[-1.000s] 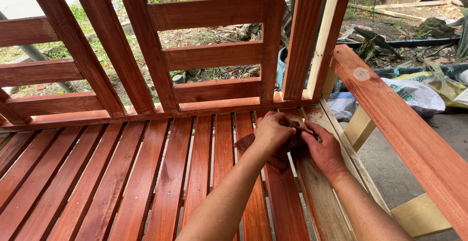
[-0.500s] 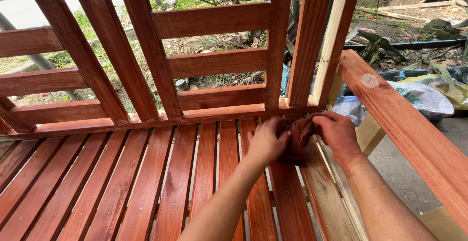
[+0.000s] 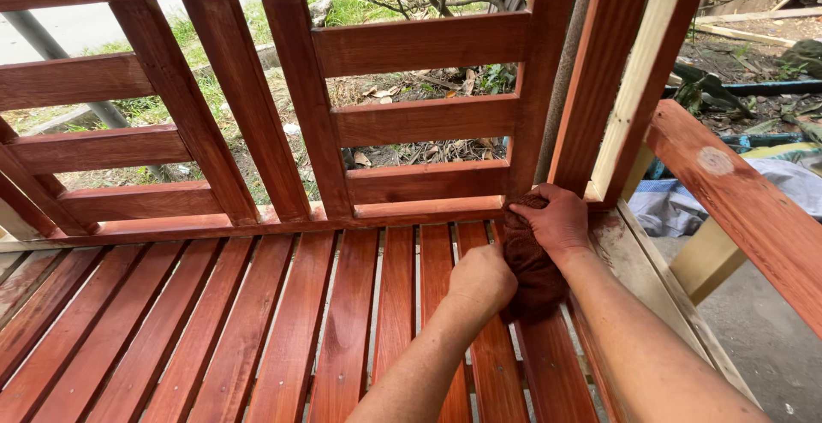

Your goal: The person applies reddish-brown stain to a wooden bench using a cloth. They wipe the stain across the slatted seat and along the backrest and armrest, working methodically from one side to the other.

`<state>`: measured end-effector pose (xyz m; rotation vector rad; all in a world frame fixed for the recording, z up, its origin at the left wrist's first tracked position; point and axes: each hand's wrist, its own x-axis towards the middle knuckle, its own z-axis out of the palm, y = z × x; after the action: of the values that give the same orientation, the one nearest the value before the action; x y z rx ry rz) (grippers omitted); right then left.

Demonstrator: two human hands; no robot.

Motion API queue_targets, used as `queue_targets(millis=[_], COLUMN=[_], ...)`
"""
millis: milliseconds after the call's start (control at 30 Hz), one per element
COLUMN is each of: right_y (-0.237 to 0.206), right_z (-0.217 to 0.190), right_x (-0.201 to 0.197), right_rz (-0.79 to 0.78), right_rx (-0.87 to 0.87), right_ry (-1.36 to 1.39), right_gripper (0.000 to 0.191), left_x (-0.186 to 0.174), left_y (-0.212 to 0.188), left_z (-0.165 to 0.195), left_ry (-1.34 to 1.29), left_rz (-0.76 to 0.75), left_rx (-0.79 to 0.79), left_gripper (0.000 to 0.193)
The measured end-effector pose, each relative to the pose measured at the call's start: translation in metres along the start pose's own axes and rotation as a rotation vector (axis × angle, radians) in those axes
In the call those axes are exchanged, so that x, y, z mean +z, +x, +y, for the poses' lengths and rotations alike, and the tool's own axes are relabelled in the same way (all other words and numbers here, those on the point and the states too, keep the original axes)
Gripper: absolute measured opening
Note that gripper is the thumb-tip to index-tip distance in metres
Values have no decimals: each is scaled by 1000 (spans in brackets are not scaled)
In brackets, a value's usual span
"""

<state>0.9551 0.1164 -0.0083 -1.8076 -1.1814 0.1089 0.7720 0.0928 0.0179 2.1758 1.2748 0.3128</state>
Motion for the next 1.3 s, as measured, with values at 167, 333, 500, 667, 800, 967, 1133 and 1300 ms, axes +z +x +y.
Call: queue_targets(millis=[167, 333, 500, 667, 800, 967, 1133, 1300], right_y=[22, 29, 27, 18, 28, 31, 21, 29], right_z=[-7, 12, 19, 7, 7, 34, 60, 68], right_x=[9, 13, 12, 13, 19, 12, -12, -23], right_rz=[-49, -158, -239, -76, -103, -201, -137, -14], right_rx=[64, 122, 93, -19, 29, 229, 321, 175], right_ry=[-153, -236, -445, -391, -406, -498, -426, -396], right_gripper=[48, 54, 52, 50, 55, 50, 45, 53], left_x=[3, 4, 1, -3, -4, 1, 15, 29], left_y=[9, 14, 14, 11, 11, 6, 3, 16], left_z=[3, 4, 8, 12, 14, 16, 24, 36], left_ry=[14, 39, 86, 93, 89, 87, 96, 88], left_rz=[-15, -33, -79, -61, -70, -58, 60, 80], left_rx=[-24, 14, 2, 30, 12, 23, 133, 154], left_gripper=[30, 29, 29, 29, 28, 28, 34, 30])
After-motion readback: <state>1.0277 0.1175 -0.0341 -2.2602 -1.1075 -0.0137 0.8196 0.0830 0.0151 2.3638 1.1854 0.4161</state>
